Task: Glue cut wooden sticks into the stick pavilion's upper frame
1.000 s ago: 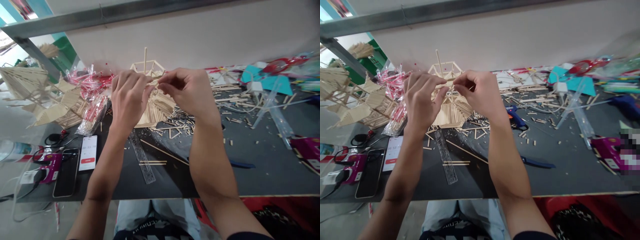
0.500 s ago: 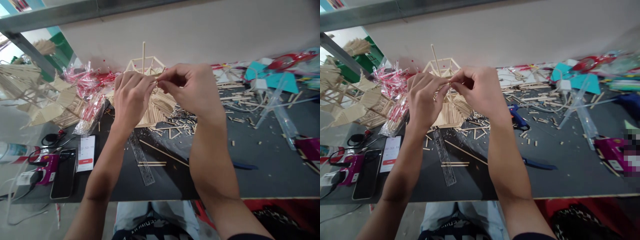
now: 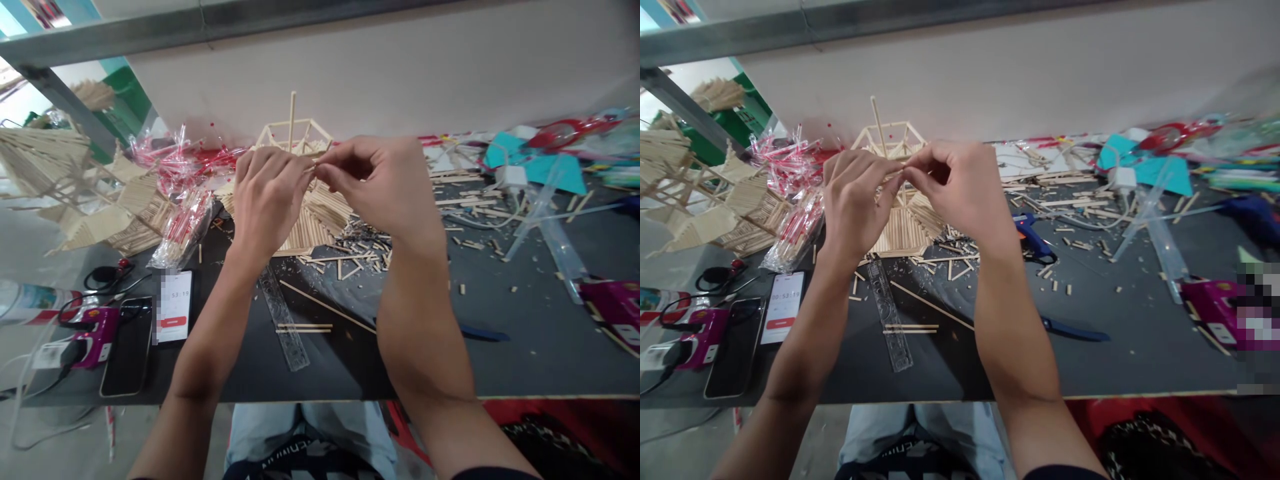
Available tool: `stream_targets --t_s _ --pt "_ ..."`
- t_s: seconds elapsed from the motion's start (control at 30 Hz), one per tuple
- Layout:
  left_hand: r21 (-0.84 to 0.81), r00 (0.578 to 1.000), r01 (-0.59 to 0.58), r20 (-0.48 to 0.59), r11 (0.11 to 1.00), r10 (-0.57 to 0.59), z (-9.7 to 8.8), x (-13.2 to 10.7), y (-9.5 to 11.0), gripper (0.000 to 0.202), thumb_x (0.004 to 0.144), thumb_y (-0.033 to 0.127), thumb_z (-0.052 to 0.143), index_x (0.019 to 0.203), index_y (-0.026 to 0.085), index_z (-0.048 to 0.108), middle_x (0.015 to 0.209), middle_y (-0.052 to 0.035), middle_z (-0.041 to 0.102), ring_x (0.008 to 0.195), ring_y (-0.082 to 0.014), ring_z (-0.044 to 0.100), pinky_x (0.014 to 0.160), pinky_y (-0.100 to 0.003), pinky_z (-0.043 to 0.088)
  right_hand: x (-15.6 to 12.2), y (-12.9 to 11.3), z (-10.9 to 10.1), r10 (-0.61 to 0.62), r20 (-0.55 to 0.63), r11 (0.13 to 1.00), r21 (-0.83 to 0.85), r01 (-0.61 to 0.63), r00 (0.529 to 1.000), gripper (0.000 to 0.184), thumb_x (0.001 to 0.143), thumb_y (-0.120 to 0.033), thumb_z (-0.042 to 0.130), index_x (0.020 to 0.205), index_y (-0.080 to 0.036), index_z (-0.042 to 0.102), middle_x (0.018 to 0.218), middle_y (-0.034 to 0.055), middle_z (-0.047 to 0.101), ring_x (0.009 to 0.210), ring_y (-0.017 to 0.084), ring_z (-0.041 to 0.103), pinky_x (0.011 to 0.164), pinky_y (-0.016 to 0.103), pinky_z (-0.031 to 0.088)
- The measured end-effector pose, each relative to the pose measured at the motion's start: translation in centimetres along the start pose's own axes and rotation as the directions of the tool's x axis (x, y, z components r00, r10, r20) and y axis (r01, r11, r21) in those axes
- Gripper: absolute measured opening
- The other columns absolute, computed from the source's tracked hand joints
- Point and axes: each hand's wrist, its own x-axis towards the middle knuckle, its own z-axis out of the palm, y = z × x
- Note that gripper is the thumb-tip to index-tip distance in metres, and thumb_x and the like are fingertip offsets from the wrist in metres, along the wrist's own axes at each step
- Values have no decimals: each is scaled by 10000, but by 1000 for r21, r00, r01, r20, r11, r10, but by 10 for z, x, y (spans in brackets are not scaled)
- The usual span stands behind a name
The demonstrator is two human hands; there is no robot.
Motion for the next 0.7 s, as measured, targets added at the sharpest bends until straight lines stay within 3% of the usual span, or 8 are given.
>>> stream_targets --t_s 0.13,0.37,0.7 --pt "-41 1000 -24 -15 999 24 3 0 -2 261 1044 278 451 1179 256 673 1214 -68 714 1240 -250 565 1104 -457 361 1 -2 2 -15 -23 1000 -2 15 1000 270 924 -471 647 907 -223 752 818 62 740 763 197 681 723 336 536" --pt "15 979 -83 -187 996 84 22 0 -10 184 1008 261 551 1143 252 675 1117 -45 733 1176 -234 612 1077 -439 415 3 11 10 -137 -128 990 26 141 982 183 905 -378 678 852 -212 736 716 33 709 633 166 643 628 324 514" --pt "12 987 -67 -143 998 68 18 1 -9 170 1009 313 562 1120 252 676 1108 -53 730 1177 -241 617 1096 -442 403 4 14 6 -70 -140 997 -22 68 988 150 899 -358 645 823 -229 644 708 24 696 619 170 641 611 319 511"
